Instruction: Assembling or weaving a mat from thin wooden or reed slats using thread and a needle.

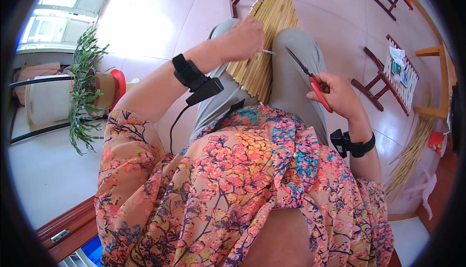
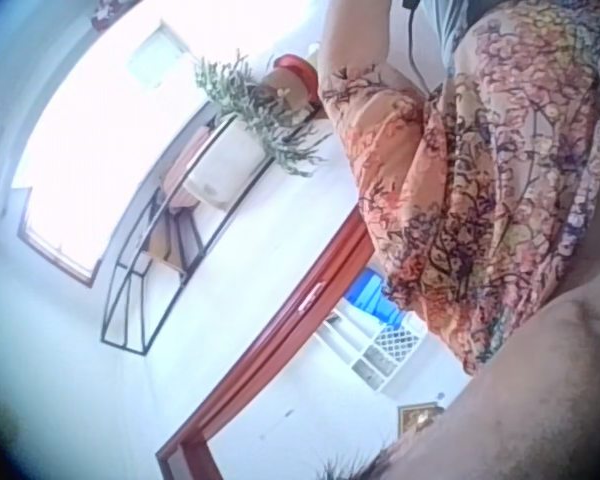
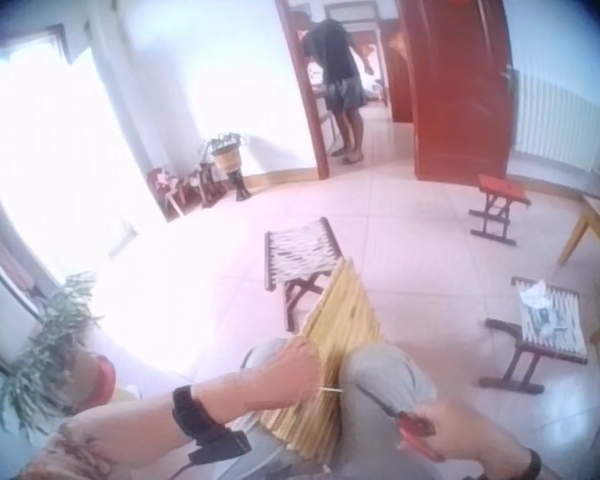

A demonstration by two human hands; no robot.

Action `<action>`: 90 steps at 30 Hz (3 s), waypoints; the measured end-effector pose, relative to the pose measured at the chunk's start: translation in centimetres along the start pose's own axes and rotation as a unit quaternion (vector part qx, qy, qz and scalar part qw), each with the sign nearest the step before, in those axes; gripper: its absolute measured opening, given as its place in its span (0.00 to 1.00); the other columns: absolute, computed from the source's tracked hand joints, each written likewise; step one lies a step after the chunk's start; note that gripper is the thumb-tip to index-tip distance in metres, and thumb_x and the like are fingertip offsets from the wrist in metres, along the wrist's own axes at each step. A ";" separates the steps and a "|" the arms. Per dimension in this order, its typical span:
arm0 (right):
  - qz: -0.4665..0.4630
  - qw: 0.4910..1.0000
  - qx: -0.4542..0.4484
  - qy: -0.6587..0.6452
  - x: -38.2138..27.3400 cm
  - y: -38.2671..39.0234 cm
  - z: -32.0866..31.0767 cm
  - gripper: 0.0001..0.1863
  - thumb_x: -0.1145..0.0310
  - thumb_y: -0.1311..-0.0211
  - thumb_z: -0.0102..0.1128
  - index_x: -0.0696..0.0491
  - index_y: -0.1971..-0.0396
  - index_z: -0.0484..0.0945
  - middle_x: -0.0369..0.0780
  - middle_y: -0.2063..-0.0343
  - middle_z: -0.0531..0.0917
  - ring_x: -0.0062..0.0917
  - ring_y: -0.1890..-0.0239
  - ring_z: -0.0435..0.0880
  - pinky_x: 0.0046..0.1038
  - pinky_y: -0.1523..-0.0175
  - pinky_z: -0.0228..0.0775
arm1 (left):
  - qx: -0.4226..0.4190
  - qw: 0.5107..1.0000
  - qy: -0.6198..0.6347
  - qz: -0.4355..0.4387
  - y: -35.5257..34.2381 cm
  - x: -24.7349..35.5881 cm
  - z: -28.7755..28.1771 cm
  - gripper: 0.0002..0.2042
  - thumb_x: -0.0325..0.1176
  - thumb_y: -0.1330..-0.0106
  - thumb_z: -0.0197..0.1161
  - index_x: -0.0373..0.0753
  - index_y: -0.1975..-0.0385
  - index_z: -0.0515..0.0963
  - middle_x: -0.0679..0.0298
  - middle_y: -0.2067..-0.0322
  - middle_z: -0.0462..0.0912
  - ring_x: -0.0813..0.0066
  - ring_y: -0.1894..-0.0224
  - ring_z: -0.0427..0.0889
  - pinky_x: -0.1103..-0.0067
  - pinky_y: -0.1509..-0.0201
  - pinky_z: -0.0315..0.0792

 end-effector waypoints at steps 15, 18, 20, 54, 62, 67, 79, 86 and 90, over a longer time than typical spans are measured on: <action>-0.212 0.939 0.112 0.246 -6.3 -2.8 2.8 0.25 0.53 0.61 0.64 0.58 0.67 0.73 0.46 0.73 0.76 0.39 0.66 0.75 0.34 0.61 0.66 | 0.022 0.907 0.365 -0.207 2.2 -4.0 -2.2 0.10 0.36 0.43 0.55 0.34 0.75 0.72 0.59 0.63 0.73 0.66 0.57 0.70 0.76 0.52 0.64; -0.224 0.933 0.130 0.249 -7.0 -3.9 3.1 0.25 0.53 0.60 0.63 0.58 0.68 0.73 0.45 0.73 0.76 0.38 0.66 0.75 0.34 0.62 0.66 | 0.049 0.932 0.328 -0.145 2.2 -3.5 -2.8 0.09 0.35 0.43 0.55 0.35 0.75 0.72 0.59 0.63 0.73 0.67 0.56 0.69 0.75 0.51 0.63; -0.229 0.929 0.116 0.266 -7.2 -4.7 3.7 0.25 0.52 0.58 0.61 0.58 0.68 0.73 0.45 0.73 0.76 0.38 0.65 0.75 0.33 0.62 0.66 | 0.068 0.950 0.281 -0.119 2.1 -3.3 -3.1 0.09 0.35 0.42 0.55 0.35 0.75 0.72 0.60 0.63 0.73 0.67 0.56 0.69 0.75 0.51 0.63; -0.154 0.947 -0.012 0.281 -6.8 -6.8 4.0 0.29 0.40 0.57 0.56 0.56 0.76 0.72 0.46 0.84 0.77 0.42 0.78 0.77 0.38 0.71 0.67 | 0.044 0.970 0.215 -0.109 -0.4 -1.8 -2.7 0.07 0.33 0.46 0.52 0.34 0.78 0.70 0.59 0.74 0.70 0.62 0.69 0.73 0.72 0.64 0.66; -0.203 0.947 0.023 0.250 -7.3 -6.7 4.2 0.32 0.38 0.59 0.57 0.57 0.74 0.72 0.46 0.83 0.77 0.41 0.76 0.78 0.37 0.70 0.68 | 0.008 0.955 0.260 -0.144 -0.5 -2.1 -2.2 0.08 0.33 0.46 0.53 0.34 0.79 0.70 0.59 0.75 0.71 0.63 0.70 0.73 0.73 0.65 0.66; -0.150 0.952 -0.028 0.265 -6.8 -7.0 4.2 0.31 0.38 0.58 0.56 0.56 0.74 0.72 0.46 0.83 0.77 0.41 0.77 0.78 0.38 0.71 0.68 | -0.002 0.945 0.289 -0.155 -0.2 -2.2 -2.3 0.08 0.33 0.46 0.53 0.34 0.80 0.70 0.59 0.75 0.70 0.64 0.70 0.73 0.73 0.64 0.66; -0.158 0.956 -0.034 0.243 -7.4 -6.9 4.2 0.31 0.37 0.57 0.55 0.56 0.76 0.72 0.46 0.83 0.77 0.41 0.77 0.78 0.37 0.71 0.68 | -0.003 0.936 0.311 -0.167 0.0 -2.4 -2.6 0.08 0.33 0.47 0.53 0.35 0.82 0.73 0.60 0.76 0.70 0.66 0.71 0.72 0.75 0.64 0.65; -0.158 0.960 -0.040 0.228 -6.3 -7.5 4.4 0.32 0.37 0.56 0.53 0.56 0.74 0.73 0.46 0.83 0.77 0.41 0.76 0.78 0.36 0.70 0.67 | 0.027 0.935 0.322 -0.149 0.3 -2.7 -2.3 0.08 0.32 0.48 0.54 0.34 0.82 0.73 0.60 0.77 0.71 0.67 0.71 0.73 0.76 0.65 0.66; -0.133 0.962 -0.062 0.232 -7.3 -7.0 4.1 0.32 0.36 0.57 0.54 0.56 0.73 0.73 0.46 0.81 0.78 0.40 0.75 0.78 0.36 0.69 0.67 | 0.004 0.912 0.362 -0.194 0.2 -3.6 -2.0 0.08 0.31 0.48 0.56 0.33 0.81 0.73 0.60 0.76 0.74 0.70 0.72 0.74 0.78 0.66 0.67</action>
Point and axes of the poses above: each hand's wrist, its own y-axis away from the middle knuckle, its own z-axis out of the palm, x = y × z, the point moved 6 cm from there along -y, towards the middle knuckle
